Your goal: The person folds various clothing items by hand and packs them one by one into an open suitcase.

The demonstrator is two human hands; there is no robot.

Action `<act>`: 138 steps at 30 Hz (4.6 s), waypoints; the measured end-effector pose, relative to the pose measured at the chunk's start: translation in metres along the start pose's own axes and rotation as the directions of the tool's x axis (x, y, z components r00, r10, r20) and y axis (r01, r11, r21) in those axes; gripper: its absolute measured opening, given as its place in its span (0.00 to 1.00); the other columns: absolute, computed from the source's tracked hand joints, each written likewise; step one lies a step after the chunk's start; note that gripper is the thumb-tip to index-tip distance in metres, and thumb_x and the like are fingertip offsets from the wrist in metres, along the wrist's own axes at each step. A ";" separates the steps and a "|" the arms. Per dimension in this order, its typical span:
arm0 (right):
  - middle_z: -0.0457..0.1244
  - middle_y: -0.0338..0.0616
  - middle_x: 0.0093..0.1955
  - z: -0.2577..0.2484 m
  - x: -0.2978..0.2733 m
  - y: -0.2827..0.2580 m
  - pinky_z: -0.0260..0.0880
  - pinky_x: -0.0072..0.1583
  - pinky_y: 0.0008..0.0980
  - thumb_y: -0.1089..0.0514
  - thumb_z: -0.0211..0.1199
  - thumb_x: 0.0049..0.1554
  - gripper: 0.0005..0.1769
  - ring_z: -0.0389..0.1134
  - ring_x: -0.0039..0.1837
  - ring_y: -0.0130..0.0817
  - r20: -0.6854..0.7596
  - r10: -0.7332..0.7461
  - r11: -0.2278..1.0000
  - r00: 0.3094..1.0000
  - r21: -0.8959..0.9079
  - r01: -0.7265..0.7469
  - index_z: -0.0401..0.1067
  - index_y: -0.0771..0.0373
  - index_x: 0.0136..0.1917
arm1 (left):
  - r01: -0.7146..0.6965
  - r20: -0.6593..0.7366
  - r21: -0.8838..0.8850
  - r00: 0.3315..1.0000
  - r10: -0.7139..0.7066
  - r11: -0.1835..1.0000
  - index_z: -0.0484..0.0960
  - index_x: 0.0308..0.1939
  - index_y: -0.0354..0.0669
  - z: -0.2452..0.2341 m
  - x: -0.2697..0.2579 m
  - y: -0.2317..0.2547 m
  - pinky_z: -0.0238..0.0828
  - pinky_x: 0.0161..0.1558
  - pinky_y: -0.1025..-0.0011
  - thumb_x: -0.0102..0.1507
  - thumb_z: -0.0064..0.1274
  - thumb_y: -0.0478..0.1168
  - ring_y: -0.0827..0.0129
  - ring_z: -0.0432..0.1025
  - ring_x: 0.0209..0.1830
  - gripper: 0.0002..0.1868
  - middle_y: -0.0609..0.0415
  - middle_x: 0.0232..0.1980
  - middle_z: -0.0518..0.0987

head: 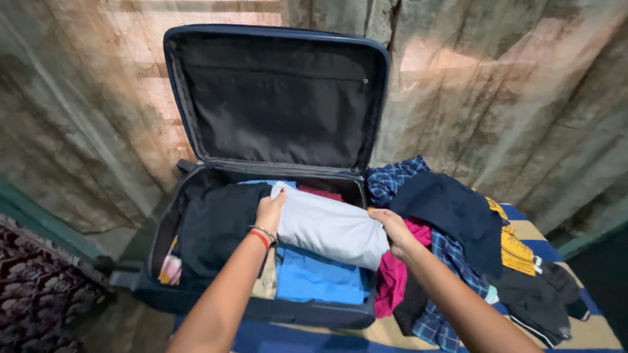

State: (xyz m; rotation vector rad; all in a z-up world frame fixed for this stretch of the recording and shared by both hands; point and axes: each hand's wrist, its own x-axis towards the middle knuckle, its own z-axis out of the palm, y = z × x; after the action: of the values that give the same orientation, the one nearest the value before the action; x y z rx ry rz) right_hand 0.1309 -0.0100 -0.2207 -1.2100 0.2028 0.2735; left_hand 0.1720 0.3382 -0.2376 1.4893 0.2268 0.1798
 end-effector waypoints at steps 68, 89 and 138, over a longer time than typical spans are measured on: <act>0.50 0.68 0.76 0.066 0.090 0.076 0.52 0.75 0.49 0.36 0.51 0.63 0.38 0.51 0.77 0.63 0.142 -0.367 0.212 0.919 -0.949 0.232 0.56 0.57 0.79 | -0.593 0.602 0.797 0.796 -0.066 0.116 0.75 0.66 0.66 0.055 0.053 -0.001 0.50 0.66 0.38 0.61 0.45 0.64 0.53 0.64 0.70 0.30 0.52 0.70 0.72; 0.62 0.56 0.67 -0.181 -0.012 0.008 0.59 0.63 0.51 0.51 0.68 0.48 0.27 0.60 0.68 0.52 0.378 -0.346 -0.314 0.859 -0.909 0.274 0.71 0.59 0.60 | -0.539 0.715 0.364 0.684 0.143 0.760 0.62 0.73 0.41 0.290 -0.072 -0.128 0.57 0.73 0.63 0.52 0.64 0.41 0.50 0.59 0.77 0.46 0.39 0.75 0.65; 0.68 0.35 0.44 -0.153 -0.120 -0.230 0.68 0.49 0.27 0.61 0.52 0.63 0.12 0.66 0.46 0.24 0.270 -0.493 0.767 0.827 -0.313 0.560 0.76 0.65 0.52 | -0.361 0.324 -0.173 0.858 0.400 0.916 0.86 0.43 0.31 0.294 -0.156 0.123 0.71 0.44 0.74 0.59 0.55 0.37 0.74 0.75 0.39 0.13 0.55 0.39 0.84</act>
State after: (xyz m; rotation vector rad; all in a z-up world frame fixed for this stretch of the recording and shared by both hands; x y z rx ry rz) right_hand 0.0881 -0.2414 -0.0322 -1.5674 -0.3683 -0.0910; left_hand 0.1007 0.0237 -0.0893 1.4191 -0.3711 0.2339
